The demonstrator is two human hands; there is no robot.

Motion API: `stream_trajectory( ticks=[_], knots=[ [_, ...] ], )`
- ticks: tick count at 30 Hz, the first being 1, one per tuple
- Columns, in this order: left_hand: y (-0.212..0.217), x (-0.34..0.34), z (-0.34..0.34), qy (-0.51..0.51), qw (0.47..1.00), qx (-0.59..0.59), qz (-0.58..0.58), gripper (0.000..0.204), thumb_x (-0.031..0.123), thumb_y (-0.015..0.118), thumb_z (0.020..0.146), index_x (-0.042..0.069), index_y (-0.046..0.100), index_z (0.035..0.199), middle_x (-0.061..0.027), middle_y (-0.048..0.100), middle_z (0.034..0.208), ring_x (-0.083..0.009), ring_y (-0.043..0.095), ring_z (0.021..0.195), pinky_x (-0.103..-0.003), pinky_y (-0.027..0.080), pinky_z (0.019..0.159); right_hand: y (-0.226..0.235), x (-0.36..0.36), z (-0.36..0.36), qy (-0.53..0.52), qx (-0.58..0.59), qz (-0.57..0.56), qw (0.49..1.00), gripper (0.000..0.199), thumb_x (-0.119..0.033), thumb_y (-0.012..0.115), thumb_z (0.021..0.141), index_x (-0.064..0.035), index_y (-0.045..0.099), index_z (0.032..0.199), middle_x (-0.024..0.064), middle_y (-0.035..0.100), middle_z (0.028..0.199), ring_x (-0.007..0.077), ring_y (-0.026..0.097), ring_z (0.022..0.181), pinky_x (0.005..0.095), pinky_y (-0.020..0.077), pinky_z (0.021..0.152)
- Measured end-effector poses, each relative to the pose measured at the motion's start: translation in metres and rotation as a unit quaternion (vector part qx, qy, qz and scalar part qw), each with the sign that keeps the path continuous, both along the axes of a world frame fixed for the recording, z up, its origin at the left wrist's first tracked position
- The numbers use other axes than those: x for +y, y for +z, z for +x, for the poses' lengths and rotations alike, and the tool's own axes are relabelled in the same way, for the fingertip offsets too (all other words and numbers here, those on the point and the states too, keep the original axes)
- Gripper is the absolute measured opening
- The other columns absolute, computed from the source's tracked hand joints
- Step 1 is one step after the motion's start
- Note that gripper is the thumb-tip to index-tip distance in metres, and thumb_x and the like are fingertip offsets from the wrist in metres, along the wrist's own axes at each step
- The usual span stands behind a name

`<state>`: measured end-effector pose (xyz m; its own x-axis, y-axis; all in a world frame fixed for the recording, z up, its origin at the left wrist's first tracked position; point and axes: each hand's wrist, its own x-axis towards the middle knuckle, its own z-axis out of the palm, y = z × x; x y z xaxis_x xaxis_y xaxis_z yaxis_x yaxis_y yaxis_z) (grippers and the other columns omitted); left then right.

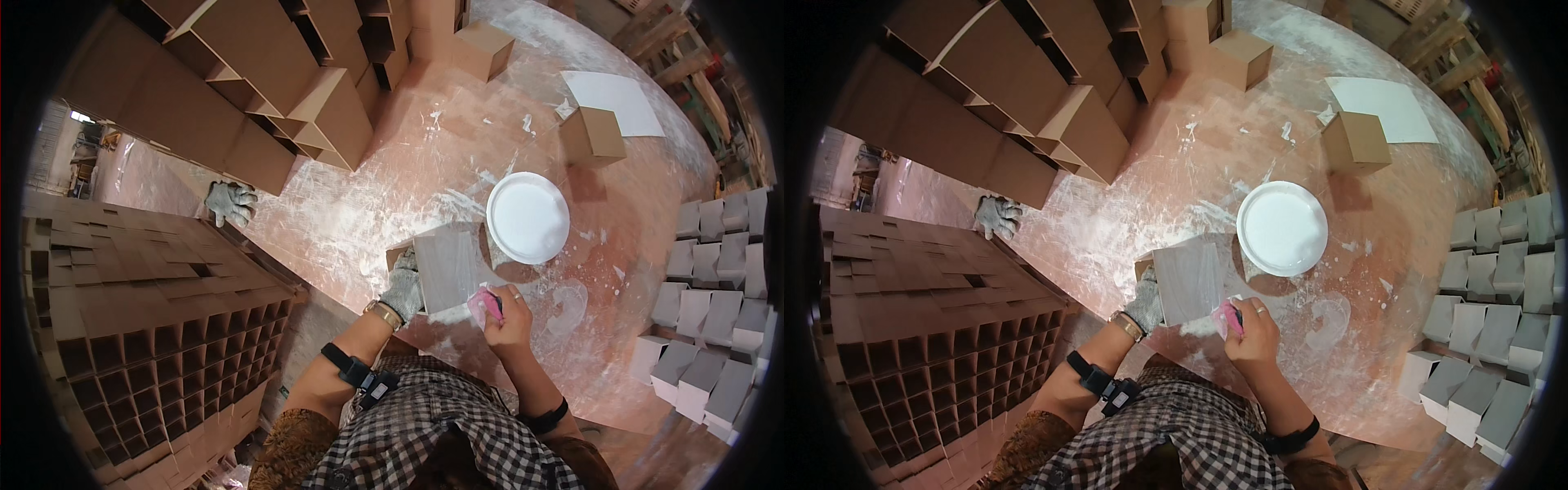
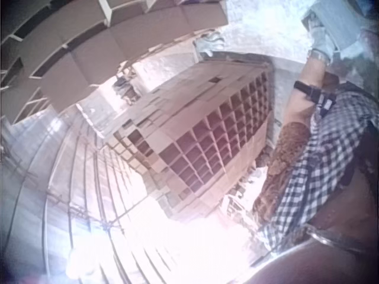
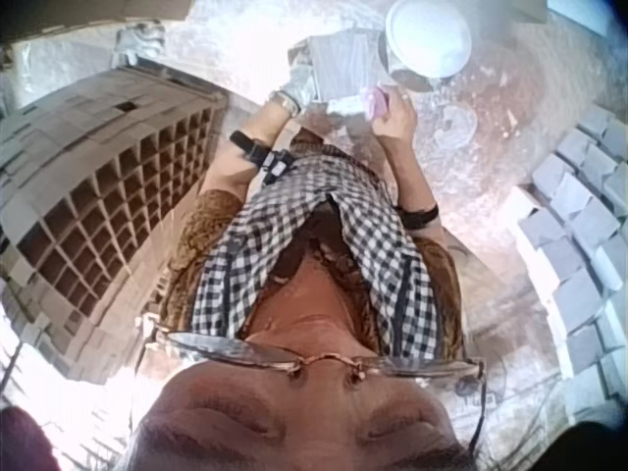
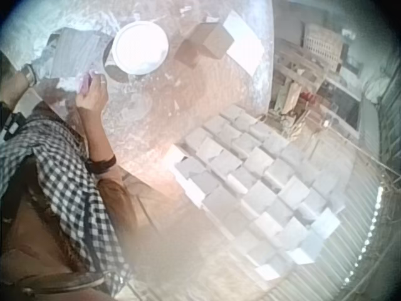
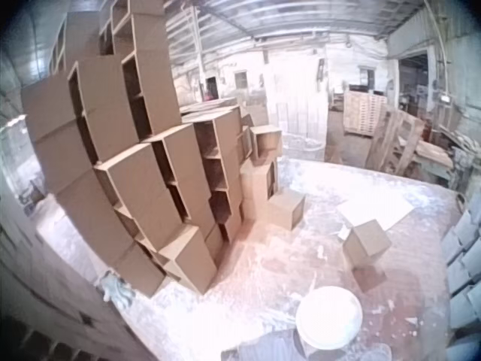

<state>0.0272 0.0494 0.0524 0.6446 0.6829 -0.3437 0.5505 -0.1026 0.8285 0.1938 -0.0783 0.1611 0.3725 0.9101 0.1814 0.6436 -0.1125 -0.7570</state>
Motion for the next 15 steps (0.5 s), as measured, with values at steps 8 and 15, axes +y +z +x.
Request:
stream_trajectory(
  ticks=[8,15],
  knots=[
    [-0.014,-0.003,-0.004,0.116,0.972,-0.149,-0.141,0.042,0.029,0.049,0.088,0.005,0.048,0.123,-0.0131,0.049,0.125,-0.0263,0.045,0.115,-0.033,0.032,0.1,-0.009,0.086,0.005,-0.032,-0.031,-0.018,0.999,0.021,-0.008,0.056,0.077,-0.003,0.059,0.097,0.019,0.06,0.086,0.0385,0.058,0.078,0.0424,0.0454,0.069],
    [-0.026,-0.006,-0.006,0.052,0.995,-0.09,0.008,0.039,0.026,0.047,0.09,0.006,0.048,0.123,-0.0122,0.05,0.124,-0.0237,0.046,0.115,-0.033,0.034,0.099,0.001,0.017,-0.017,0.047,0.004,0.076,0.996,0.026,-0.002,0.055,0.074,-0.0021,0.059,0.1,0.0195,0.06,0.091,0.0358,0.06,0.083,0.0382,0.0472,0.075]
  ],
)
